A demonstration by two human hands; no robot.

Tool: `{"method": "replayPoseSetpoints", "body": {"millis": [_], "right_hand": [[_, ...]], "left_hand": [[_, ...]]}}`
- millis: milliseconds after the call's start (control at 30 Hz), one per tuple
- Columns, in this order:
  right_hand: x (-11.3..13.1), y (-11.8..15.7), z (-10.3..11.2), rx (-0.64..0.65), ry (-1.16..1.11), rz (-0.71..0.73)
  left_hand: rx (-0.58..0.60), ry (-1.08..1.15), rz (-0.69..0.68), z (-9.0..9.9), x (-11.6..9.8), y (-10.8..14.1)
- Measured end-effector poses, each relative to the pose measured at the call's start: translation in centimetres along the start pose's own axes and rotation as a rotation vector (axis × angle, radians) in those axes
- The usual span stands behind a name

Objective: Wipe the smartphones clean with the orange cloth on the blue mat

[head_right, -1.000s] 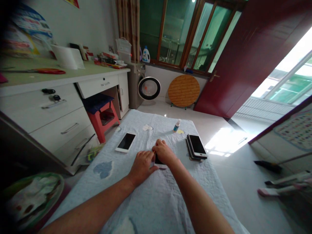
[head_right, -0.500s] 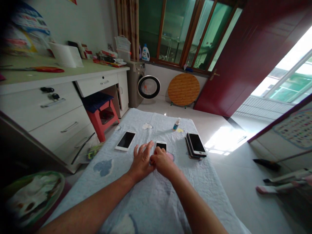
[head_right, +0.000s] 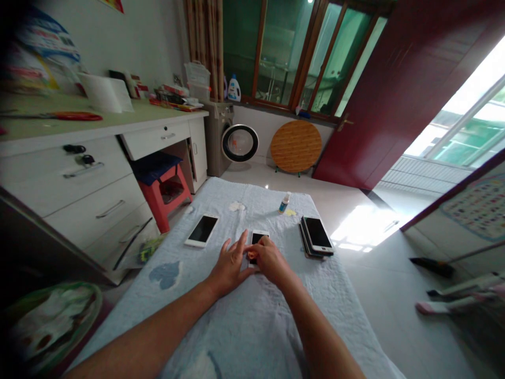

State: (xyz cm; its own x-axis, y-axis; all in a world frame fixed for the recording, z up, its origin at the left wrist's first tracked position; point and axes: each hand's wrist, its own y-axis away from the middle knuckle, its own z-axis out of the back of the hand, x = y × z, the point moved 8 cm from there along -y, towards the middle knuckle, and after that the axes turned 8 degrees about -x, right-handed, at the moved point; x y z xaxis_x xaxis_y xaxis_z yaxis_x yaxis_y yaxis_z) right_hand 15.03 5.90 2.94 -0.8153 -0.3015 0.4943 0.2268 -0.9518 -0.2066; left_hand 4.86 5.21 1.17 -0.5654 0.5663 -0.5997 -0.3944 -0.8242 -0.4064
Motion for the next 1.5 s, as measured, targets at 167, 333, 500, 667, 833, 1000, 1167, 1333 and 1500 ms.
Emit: {"method": "replayPoseSetpoints", "body": {"millis": [167,333,500,667,833,1000,1167,1333,1500], "right_hand": [[-2.6,-2.3,1.2,-0.067,0.099,-0.090],[-5.0,-4.9,1.1,-0.122,0.187,-0.193],[-4.9,-5.6,0.2,-0.134,0.220,-0.186],[-3.4,-3.3,0.6,-0.068,0.139,-0.125],[-2.6,0.1,1.6,-0.015,0.037,-0.157],[-2.1,2.9,2.6,0.040,0.009,-0.187],[-1.0,4.3,2.8,0.080,0.010,-0.188],[1.3,4.1,1.2,0.008,0.028,-0.068],[2.7,4.1,0.3,-0.087,0.074,0.026]], "left_hand": [[0.013,0.005,-0.001,-0.1,0.3,0.0],[0.039,-0.019,-0.012,-0.3,0.3,0.0],[0.051,-0.079,-0.043,-0.4,0.1,0.0],[0.075,-0.104,-0.028,-0.2,0.0,-0.1],[0.122,-0.133,-0.041,-0.1,-0.4,0.0],[0.175,-0.186,-0.051,-0.4,0.0,0.3],[0.280,-0.216,-0.081,-1.1,0.9,0.4],[0.249,-0.250,-0.133,-1.1,0.8,0.2],[0.209,-0.251,-0.147,-0.9,0.6,0.2]]}}
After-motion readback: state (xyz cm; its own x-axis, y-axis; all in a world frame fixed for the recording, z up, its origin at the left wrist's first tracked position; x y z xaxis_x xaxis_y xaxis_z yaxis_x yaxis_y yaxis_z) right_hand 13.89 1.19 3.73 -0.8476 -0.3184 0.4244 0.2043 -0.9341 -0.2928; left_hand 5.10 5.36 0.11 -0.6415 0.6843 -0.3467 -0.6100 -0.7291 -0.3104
